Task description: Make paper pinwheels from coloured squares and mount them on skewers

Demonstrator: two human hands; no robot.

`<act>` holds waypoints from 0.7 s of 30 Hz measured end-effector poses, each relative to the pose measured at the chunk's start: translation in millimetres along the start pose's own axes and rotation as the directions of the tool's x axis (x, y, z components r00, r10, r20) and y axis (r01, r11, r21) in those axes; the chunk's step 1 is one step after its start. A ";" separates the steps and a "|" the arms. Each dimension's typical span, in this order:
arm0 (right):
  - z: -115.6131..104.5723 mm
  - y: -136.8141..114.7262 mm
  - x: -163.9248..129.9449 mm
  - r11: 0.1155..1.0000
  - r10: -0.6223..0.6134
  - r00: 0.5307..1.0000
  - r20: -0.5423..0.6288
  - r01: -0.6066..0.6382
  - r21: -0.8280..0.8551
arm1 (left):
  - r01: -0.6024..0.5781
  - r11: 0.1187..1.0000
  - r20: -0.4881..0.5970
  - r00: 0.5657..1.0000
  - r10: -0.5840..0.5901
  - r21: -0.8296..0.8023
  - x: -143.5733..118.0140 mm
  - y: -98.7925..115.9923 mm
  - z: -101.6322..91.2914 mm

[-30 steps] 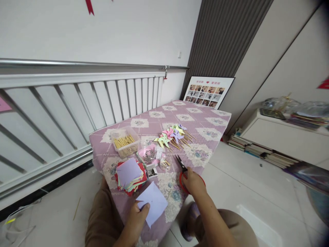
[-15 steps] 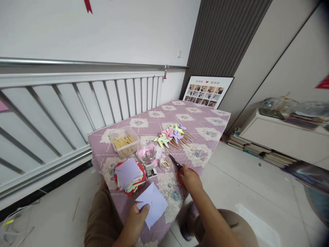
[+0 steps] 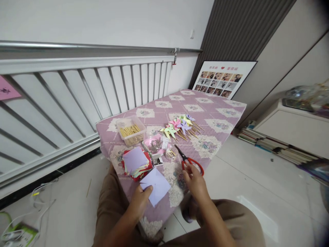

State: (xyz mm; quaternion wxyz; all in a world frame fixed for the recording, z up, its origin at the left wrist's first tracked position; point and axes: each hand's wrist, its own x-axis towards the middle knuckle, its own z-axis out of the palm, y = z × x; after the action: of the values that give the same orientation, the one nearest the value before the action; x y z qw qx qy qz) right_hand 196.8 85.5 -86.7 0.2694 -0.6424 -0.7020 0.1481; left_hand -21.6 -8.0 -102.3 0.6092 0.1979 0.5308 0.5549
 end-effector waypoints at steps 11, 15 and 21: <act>27.5 -57.0 -76.3 0.725 -0.040 0.981 0.189 -0.102 0.681 | 0.004 0.967 0.098 0.995 0.022 -0.256 7.5 19.2 12.1; 38.4 -60.4 -82.0 0.678 -0.091 0.966 0.242 -0.118 0.725 | 0.019 0.963 0.130 0.991 0.017 -0.270 9.5 18.6 13.0; 44.5 -67.3 -82.3 0.659 -0.113 0.962 0.248 -0.114 0.743 | -0.007 0.958 0.139 0.989 0.049 -0.286 11.0 16.1 11.6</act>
State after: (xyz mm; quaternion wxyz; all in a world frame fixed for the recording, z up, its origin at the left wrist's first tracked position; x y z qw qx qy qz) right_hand 118.6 2.1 -101.0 0.4110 -0.4470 -0.6080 0.5116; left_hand -21.0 10.7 -89.5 0.6602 0.1555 0.3969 0.6183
